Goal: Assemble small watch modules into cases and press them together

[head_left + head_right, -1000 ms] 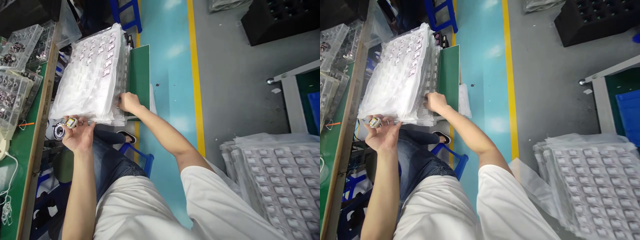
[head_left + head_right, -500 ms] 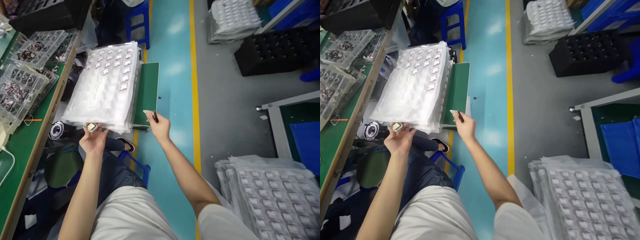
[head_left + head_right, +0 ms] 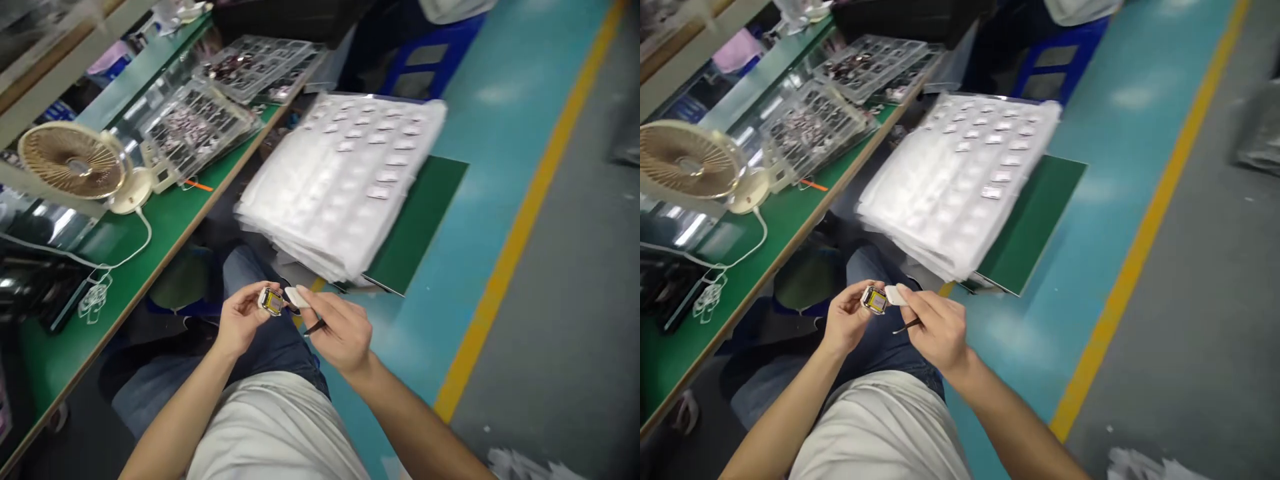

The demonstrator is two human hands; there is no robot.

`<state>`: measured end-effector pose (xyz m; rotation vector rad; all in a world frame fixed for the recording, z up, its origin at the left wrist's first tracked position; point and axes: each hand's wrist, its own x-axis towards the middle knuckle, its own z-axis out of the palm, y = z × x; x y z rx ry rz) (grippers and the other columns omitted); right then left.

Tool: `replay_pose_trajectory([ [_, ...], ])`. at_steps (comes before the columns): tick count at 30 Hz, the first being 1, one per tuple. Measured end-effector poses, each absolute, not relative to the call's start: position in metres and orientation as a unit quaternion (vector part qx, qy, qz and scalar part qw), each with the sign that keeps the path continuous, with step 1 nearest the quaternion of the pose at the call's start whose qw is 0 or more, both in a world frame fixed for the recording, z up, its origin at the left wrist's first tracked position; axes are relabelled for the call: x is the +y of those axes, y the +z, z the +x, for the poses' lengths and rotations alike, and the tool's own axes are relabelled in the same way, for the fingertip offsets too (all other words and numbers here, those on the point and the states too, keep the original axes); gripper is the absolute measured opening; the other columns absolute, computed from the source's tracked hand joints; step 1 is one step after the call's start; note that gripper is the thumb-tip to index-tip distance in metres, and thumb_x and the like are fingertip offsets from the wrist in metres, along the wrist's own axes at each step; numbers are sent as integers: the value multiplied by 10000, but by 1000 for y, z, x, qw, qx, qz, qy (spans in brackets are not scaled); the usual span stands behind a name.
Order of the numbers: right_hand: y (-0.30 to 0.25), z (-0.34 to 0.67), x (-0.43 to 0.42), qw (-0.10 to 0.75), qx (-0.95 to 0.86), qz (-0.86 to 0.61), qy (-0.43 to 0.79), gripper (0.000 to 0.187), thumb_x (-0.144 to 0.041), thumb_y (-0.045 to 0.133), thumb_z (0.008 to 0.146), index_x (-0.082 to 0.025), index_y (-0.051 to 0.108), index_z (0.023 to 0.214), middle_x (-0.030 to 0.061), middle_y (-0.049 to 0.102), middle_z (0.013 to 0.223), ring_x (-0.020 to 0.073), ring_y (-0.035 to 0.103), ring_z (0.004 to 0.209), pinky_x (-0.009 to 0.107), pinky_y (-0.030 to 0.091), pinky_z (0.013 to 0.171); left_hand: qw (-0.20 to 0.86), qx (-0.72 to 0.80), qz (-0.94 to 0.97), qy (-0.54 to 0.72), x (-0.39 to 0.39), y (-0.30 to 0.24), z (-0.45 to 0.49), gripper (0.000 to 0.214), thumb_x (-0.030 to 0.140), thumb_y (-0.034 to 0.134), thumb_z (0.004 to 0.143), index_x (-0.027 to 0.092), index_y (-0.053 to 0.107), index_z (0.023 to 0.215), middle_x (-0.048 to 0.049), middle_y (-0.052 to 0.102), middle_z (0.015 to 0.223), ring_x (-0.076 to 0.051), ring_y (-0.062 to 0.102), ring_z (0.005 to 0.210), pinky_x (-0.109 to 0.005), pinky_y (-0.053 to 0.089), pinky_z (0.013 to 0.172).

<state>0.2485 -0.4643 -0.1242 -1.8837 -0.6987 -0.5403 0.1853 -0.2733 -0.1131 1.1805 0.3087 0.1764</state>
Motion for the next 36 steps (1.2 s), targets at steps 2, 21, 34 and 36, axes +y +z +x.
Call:
replay_pose_trajectory([
  [2, -111, 242, -434, 500, -322, -780, -195, 454, -119, 654, 1007, -331, 718, 1403, 25, 774, 868, 160, 730, 676, 288, 563, 622, 805, 169, 555, 123, -259, -104, 168, 501, 326, 1014, 691, 287, 840, 1159, -113, 829, 1213, -294, 787, 1109, -409, 632, 983],
  [21, -79, 208, -244, 511, -539, -639, 199, 402, -252, 731, 1006, -399, 687, 1378, 70, 735, 1288, 193, 709, 769, 345, 620, 660, 788, 291, 424, 339, -135, -98, 50, 454, 343, 982, 737, 313, 845, 1168, -97, 829, 1205, -276, 772, 1127, -386, 614, 984],
  [34, -76, 180, -209, 616, -191, -478, 596, 354, -571, 881, 846, -302, 788, 1056, 21, 677, 813, 44, 267, 428, 213, 230, 377, 849, 279, 287, 345, -119, -79, 10, 415, 295, 959, 781, 299, 837, 1178, -77, 832, 1162, -258, 794, 1006, -396, 700, 839],
  [36, -69, 177, -209, 629, -301, -531, 482, 220, -429, 870, 900, -294, 814, 1063, 77, 754, 1023, 73, 473, 502, 217, 344, 406, 859, 270, 271, 340, -116, -79, 7, 405, 288, 950, 795, 297, 833, 1183, -68, 832, 1183, -243, 788, 1052, -353, 689, 847],
])
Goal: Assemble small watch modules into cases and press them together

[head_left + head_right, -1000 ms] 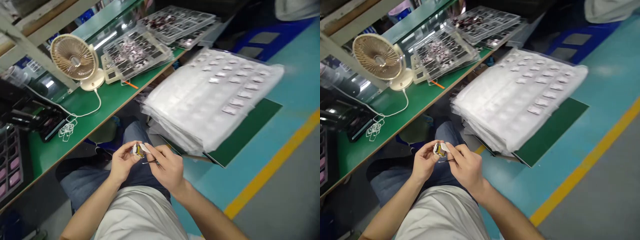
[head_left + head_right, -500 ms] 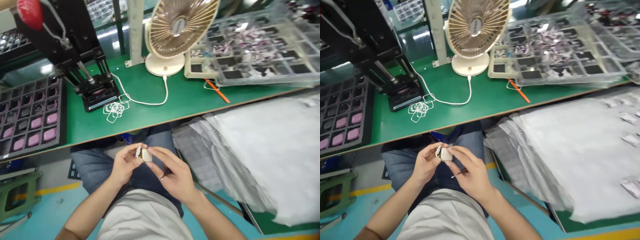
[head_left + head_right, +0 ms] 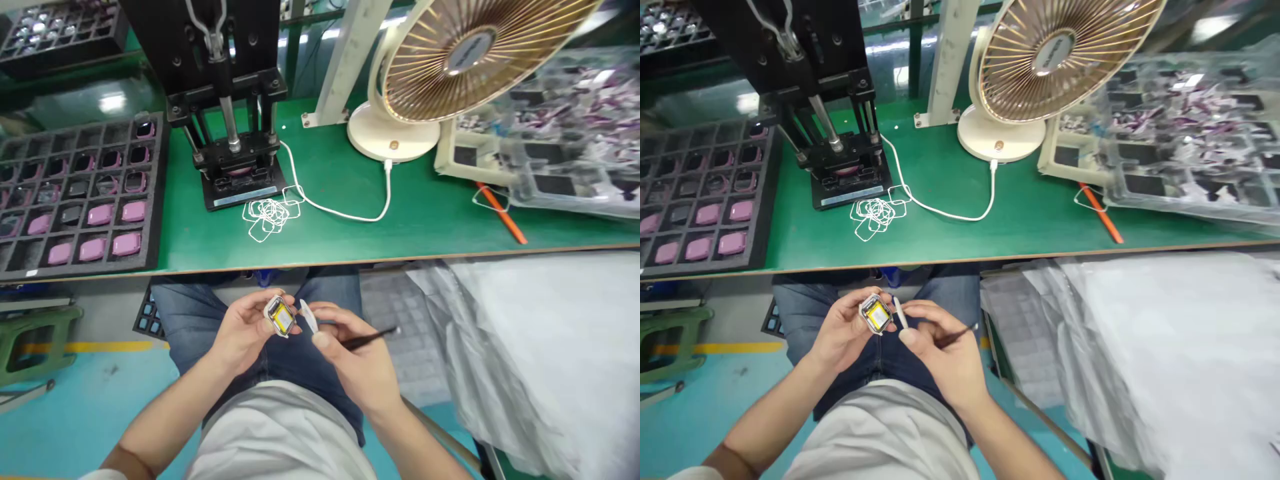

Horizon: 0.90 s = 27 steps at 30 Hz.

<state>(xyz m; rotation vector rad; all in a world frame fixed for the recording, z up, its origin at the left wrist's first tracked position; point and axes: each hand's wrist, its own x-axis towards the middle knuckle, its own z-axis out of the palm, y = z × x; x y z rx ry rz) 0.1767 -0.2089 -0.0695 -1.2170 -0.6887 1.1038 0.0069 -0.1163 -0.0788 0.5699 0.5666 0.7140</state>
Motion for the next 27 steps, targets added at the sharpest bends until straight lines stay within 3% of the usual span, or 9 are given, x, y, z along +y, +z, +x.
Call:
replay_pose_trajectory([
  [3, -60, 173, -208, 599, -463, -571, 317, 242, -181, 839, 917, -290, 821, 1133, 93, 758, 1167, 173, 721, 808, 252, 560, 575, 856, 261, 276, 351, -114, -79, 3, 417, 232, 966, 772, 283, 839, 1165, -54, 834, 1200, -195, 782, 1061, -291, 648, 916],
  [6, -55, 169, -205, 565, -551, -561, 251, 346, -85, 826, 904, -265, 800, 1198, 98, 748, 1218, 228, 758, 1026, 331, 657, 832, 843, 257, 297, 367, -114, -78, 0, 432, 190, 998, 714, 265, 855, 1115, -52, 833, 1205, -167, 772, 1066, -241, 602, 967],
  [8, -55, 168, -203, 559, -567, -553, 245, 348, -73, 818, 911, -254, 794, 1207, 95, 748, 1224, 230, 759, 1056, 345, 658, 893, 842, 254, 301, 369, -115, -77, -1, 429, 195, 1006, 703, 263, 859, 1100, -52, 828, 1209, -166, 768, 1072, -236, 595, 970],
  [10, -57, 168, -203, 566, -553, -552, 263, 347, -81, 821, 912, -257, 790, 1210, 88, 747, 1221, 204, 765, 981, 288, 653, 769, 846, 250, 294, 368, -116, -77, -2, 423, 198, 1001, 711, 269, 859, 1103, -51, 828, 1204, -168, 767, 1074, -239, 597, 966],
  [13, -58, 170, -204, 581, -511, -562, 294, 332, -114, 830, 919, -276, 787, 1205, 68, 746, 1196, 141, 738, 792, 210, 538, 515, 860, 240, 272, 358, -116, -78, -2, 417, 207, 987, 735, 288, 855, 1122, -43, 833, 1183, -172, 781, 1048, -248, 614, 943],
  [14, -58, 170, -205, 584, -503, -564, 296, 322, -123, 831, 922, -279, 788, 1200, 64, 746, 1185, 140, 737, 787, 208, 529, 507, 864, 236, 266, 355, -116, -79, -3, 419, 214, 988, 734, 293, 854, 1124, -39, 834, 1177, -173, 787, 1032, -251, 620, 935],
  [19, -52, 171, -208, 573, -537, -553, 278, 332, -95, 825, 919, -257, 782, 1206, 80, 737, 1212, 193, 765, 939, 298, 650, 766, 864, 233, 263, 360, -114, -81, -3, 428, 217, 997, 725, 293, 852, 1121, -33, 829, 1188, -155, 784, 1027, -231, 615, 934],
  [23, -53, 167, -207, 553, -568, -558, 247, 302, -92, 796, 944, -234, 782, 1210, 100, 726, 1226, 166, 757, 829, 254, 597, 599, 847, 231, 298, 374, -114, -82, -3, 418, 208, 991, 737, 292, 850, 1121, -40, 818, 1194, -158, 768, 1075, -241, 596, 977],
  [27, -60, 164, -206, 539, -587, -563, 217, 256, -137, 771, 980, -234, 789, 1216, 103, 731, 1231, 154, 752, 783, 252, 597, 582, 813, 238, 356, 395, -115, -86, -3, 450, 193, 994, 729, 294, 845, 1140, -53, 803, 1195, -173, 753, 1113, -254, 591, 983],
])
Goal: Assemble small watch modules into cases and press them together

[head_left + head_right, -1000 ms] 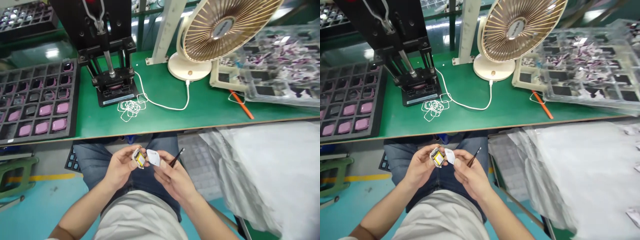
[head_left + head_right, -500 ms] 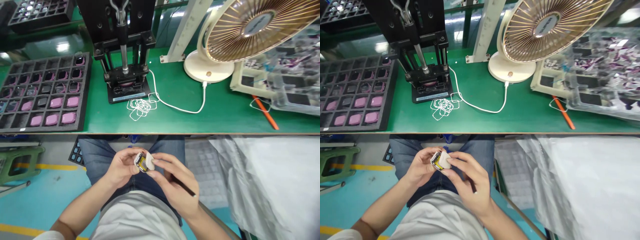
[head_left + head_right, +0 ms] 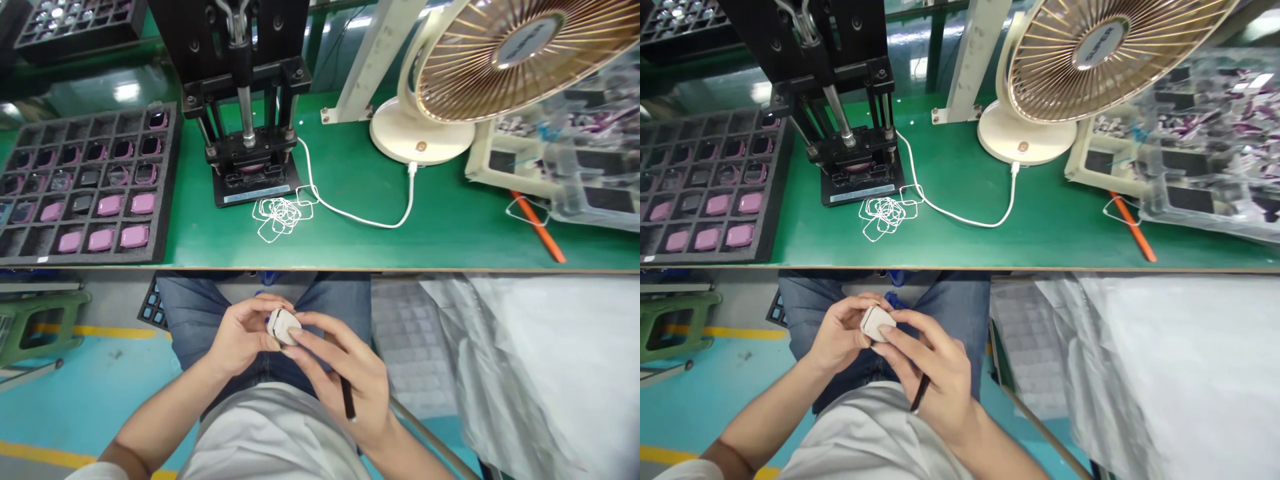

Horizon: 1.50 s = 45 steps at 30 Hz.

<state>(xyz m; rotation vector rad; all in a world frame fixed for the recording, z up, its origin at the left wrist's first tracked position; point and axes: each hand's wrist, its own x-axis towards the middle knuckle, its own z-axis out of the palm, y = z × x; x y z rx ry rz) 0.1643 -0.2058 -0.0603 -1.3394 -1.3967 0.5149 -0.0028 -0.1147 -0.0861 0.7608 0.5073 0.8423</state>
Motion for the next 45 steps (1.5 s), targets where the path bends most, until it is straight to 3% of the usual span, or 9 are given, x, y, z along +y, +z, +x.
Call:
replay_pose_trajectory([
  [13, -68, 168, -208, 521, -618, -556, 194, 378, -87, 768, 964, -261, 774, 1300, 91, 722, 1269, 73, 501, 576, 251, 464, 491, 784, 223, 415, 403, -115, -87, -7, 498, 193, 982, 743, 294, 823, 1204, -78, 752, 1231, -228, 731, 1186, -337, 637, 990],
  [18, -66, 168, -208, 491, -653, -556, 152, 412, -80, 749, 973, -258, 752, 1345, 104, 722, 1307, 74, 553, 597, 245, 502, 550, 769, 229, 431, 412, -115, -90, -9, 507, 209, 990, 729, 313, 826, 1197, -80, 749, 1223, -267, 742, 1174, -398, 673, 955],
  [21, -70, 168, -209, 461, -681, -556, 124, 483, -84, 734, 974, -256, 704, 1424, 136, 695, 1391, 141, 721, 784, 263, 577, 651, 766, 234, 430, 416, -115, -88, -11, 505, 201, 977, 747, 339, 822, 1207, -74, 755, 1230, -274, 757, 1136, -446, 680, 950],
  [24, -76, 166, -209, 430, -695, -568, 97, 517, -106, 721, 979, -253, 664, 1472, 157, 665, 1455, 233, 770, 1035, 299, 621, 739, 766, 249, 425, 413, -120, -83, -9, 455, 214, 925, 823, 333, 811, 1247, -87, 764, 1275, -273, 751, 1171, -437, 650, 1008],
  [27, -82, 162, -205, 425, -695, -574, 83, 455, -84, 687, 995, -268, 694, 1411, 145, 676, 1441, 215, 778, 1023, 274, 603, 695, 761, 300, 401, 411, -127, -78, -2, 453, 324, 902, 862, 292, 788, 1299, -120, 755, 1357, -280, 733, 1220, -413, 616, 1056],
  [33, -76, 156, -186, 479, -611, -608, 167, 254, -253, 741, 1010, -203, 664, 1247, 109, 730, 1114, 210, 757, 960, 288, 600, 744, 727, 400, 304, 468, -126, -74, 7, 216, 342, 905, 857, 270, 862, 1055, -56, 847, 978, -186, 797, 895, -291, 641, 861],
  [38, -73, 157, -177, 427, -685, -554, 204, 84, -249, 595, 1078, -195, 659, 1081, 26, 693, 830, 140, 641, 672, 264, 425, 597, 746, 374, 291, 467, -123, -76, 4, 231, 319, 986, 743, 270, 877, 941, -51, 848, 923, -180, 783, 851, -287, 635, 820],
  [42, -73, 154, -175, 463, -674, -529, 226, 162, -222, 557, 1070, -192, 622, 925, 6, 615, 731, 125, 539, 612, 277, 368, 595, 745, 369, 306, 464, -125, -80, 0, 224, 353, 974, 763, 281, 878, 952, -52, 838, 913, -190, 782, 875, -299, 631, 845],
  [45, -70, 156, -172, 496, -565, -529, 393, 382, -385, 581, 1080, -204, 507, 752, -37, 452, 647, 104, 398, 562, 262, 298, 546, 687, 380, 440, 436, -119, -79, -10, 271, 324, 898, 865, 293, 857, 1131, -86, 832, 1070, -211, 785, 990, -308, 631, 903],
])
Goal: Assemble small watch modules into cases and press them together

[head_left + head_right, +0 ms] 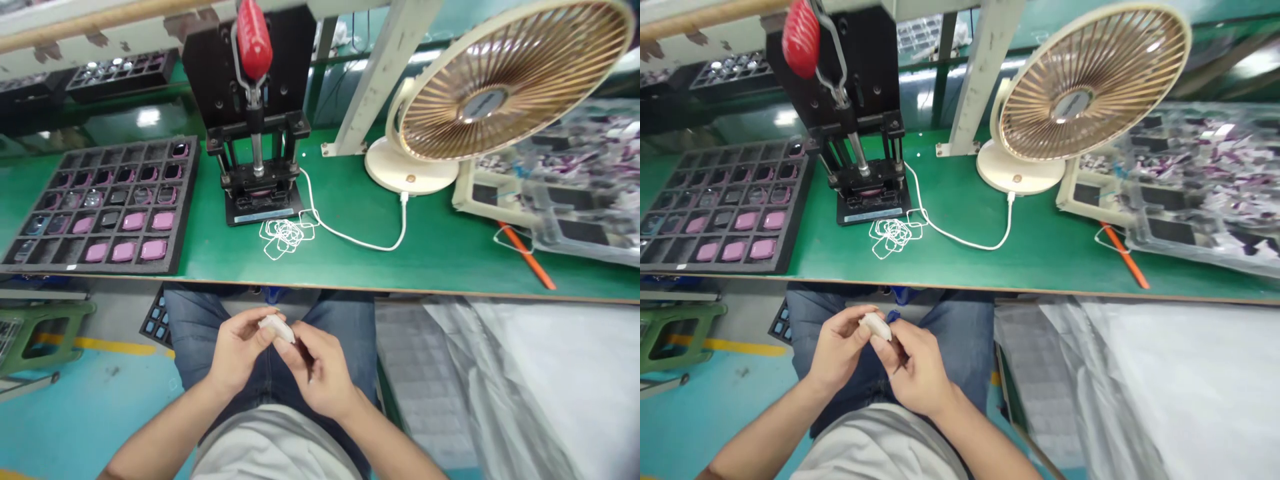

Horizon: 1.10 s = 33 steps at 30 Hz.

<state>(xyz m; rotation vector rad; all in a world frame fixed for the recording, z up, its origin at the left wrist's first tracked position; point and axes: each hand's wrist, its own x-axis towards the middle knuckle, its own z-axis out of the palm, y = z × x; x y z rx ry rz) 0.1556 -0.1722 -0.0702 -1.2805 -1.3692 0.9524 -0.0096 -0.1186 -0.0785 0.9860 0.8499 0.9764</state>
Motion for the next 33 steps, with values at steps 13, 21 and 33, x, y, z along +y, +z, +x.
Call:
replay_pose_trajectory([
  [13, -55, 161, -146, 360, -236, -422, 798, 651, -781, 664, 910, -198, 523, 658, -94, 300, 510, 61, 190, 432, 232, 128, 439, 274, 191, 866, 373, -70, -50, -43, 438, 21, 594, 969, 256, 724, 1316, -96, 820, 1077, -243, 771, 985, -391, 621, 896],
  [21, 72, 233, -5, 516, -674, -527, 53, 446, -584, 574, 1073, -209, 776, 1207, 36, 646, 860, 184, 567, 739, 313, 434, 693, 225, 366, 794, 430, -13, -19, -15, 293, 207, 618, 1049, 231, 718, 1323, -107, 774, 1199, -240, 737, 1114, -385, 586, 1003],
  [33, 167, 216, 95, 465, -750, -435, -179, 328, -459, 536, 1116, -177, 693, 1063, 48, 707, 876, 183, 649, 777, 295, 427, 688, 220, 409, 807, 364, 62, -33, 9, 167, 166, 659, 1003, 220, 798, 1077, -71, 817, 1076, -250, 753, 1013, -372, 570, 962],
])
